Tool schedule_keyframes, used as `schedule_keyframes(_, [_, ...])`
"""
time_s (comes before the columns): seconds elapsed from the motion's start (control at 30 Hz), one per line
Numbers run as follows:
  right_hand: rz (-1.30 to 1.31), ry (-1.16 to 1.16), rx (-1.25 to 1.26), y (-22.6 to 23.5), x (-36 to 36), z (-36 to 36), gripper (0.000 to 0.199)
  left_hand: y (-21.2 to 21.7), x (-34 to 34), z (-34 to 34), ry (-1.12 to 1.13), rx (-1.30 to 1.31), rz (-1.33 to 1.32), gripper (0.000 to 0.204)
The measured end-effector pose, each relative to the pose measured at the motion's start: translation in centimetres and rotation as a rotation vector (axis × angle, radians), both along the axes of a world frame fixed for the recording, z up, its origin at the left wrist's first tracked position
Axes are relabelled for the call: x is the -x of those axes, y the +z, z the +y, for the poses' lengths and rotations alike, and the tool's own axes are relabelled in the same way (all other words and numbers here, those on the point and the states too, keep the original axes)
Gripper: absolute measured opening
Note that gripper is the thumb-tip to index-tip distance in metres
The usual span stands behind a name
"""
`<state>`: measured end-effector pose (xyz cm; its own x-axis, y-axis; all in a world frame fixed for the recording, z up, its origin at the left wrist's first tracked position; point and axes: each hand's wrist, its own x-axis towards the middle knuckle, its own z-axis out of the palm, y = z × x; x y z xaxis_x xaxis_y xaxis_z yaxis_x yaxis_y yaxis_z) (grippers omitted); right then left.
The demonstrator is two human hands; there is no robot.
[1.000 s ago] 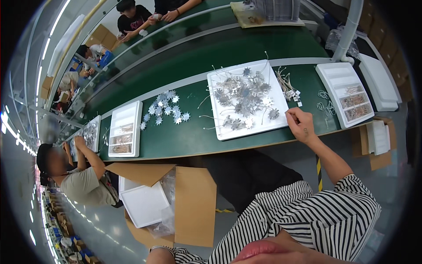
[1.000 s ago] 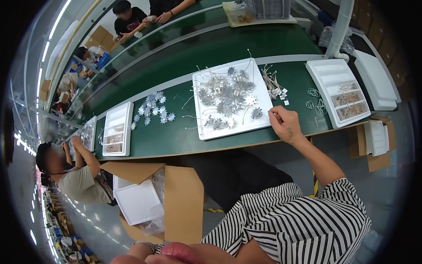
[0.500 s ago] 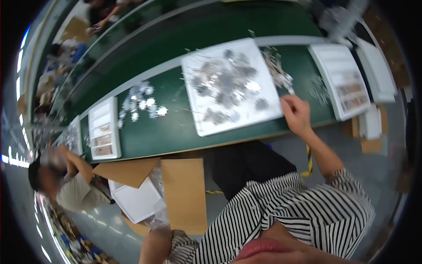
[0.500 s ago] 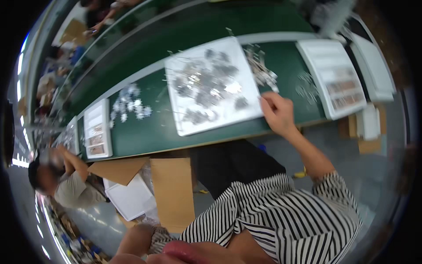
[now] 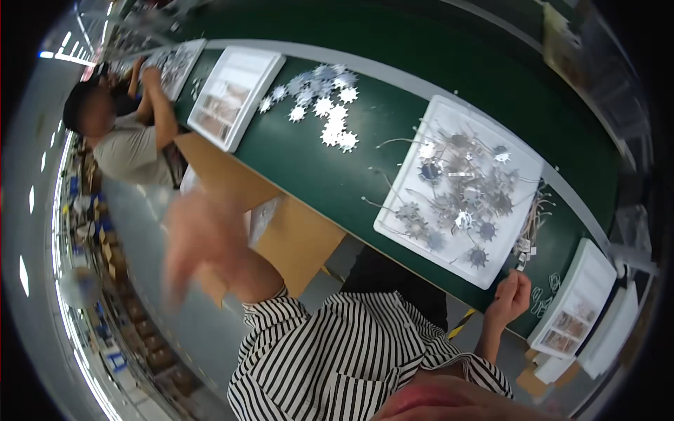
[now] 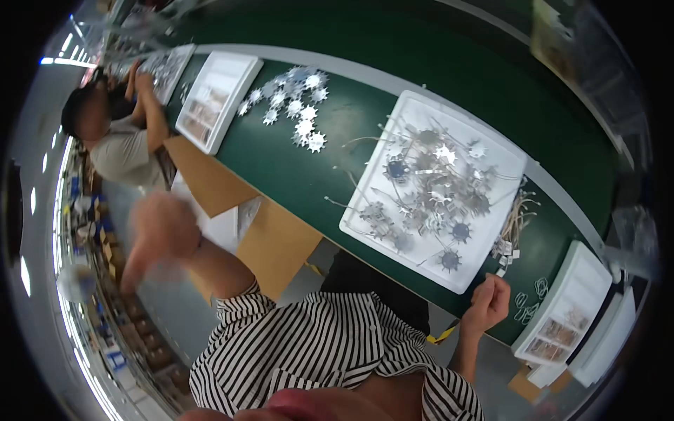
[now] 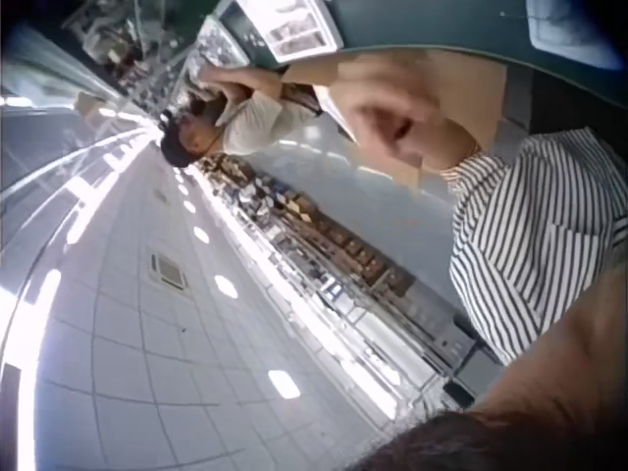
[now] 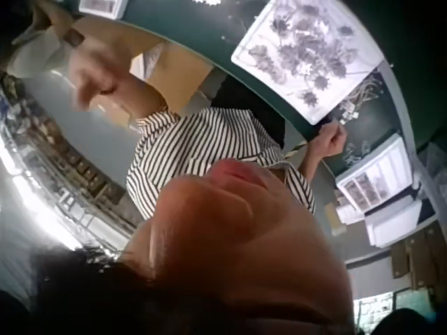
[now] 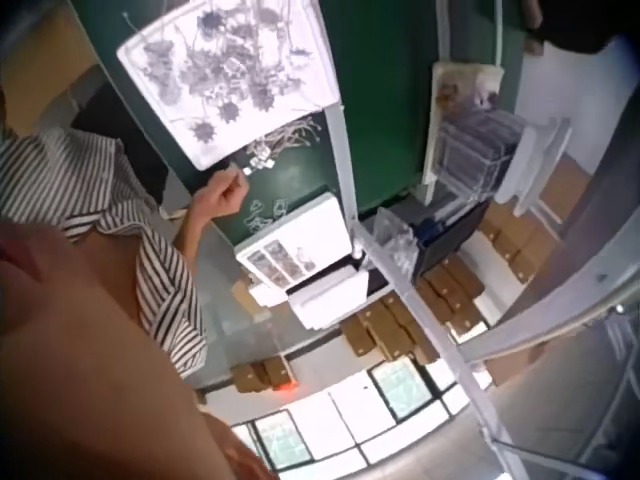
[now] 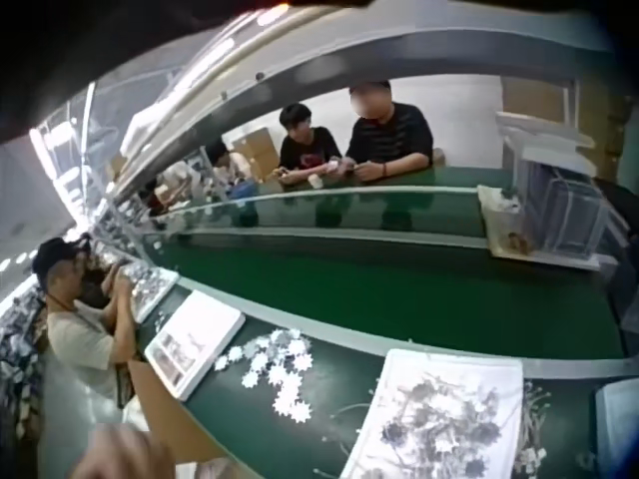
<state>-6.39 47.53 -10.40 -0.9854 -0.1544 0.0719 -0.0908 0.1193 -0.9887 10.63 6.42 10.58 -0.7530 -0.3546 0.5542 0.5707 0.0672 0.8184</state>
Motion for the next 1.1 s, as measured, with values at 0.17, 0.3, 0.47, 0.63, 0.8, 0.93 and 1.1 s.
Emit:
schedule_keyframes(0.17, [-0.028,0.077,-0.044,0.2,-0.1,-0.8,0.015,-14.3,3.2,-8.3,0.924,1.149,-0.679,0.058])
schedule_keyframes(0.3, [-0.014,0.062,-0.07,0.3,0.0,-0.3,0.015,-17.8,5.9,-10.8,1.062,1.241,-0.784,0.057])
schedule_keyframes(0.47, [0.008,0.028,-0.127,0.0,0.0,-0.1,0.015,-20.2,5.4,-8.8,0.826,1.027,-0.742,0.052])
schedule_keyframes(0.63, [0.034,0.016,-0.176,-0.5,0.0,-0.3,0.017,-19.0,2.4,-5.9,0.724,0.937,-0.694,0.058])
schedule_keyframes(0.8, [0.069,-0.018,-0.206,-1.0,0.0,0.0,0.018,-13.0,-2.4,-7.2,0.358,-0.59,0.175,0.029])
schedule_keyframes(0.93, [0.091,-0.046,-0.189,-1.4,0.5,-0.8,0.019,-10.5,-4.6,-9.4,0.473,-0.151,-0.179,0.026])
schedule_keyframes(1.1, [0.093,-0.14,-0.274,-1.9,0.7,0.2,0.018,-18.8,0.3,-15.2,0.924,1.213,-0.729,0.057])
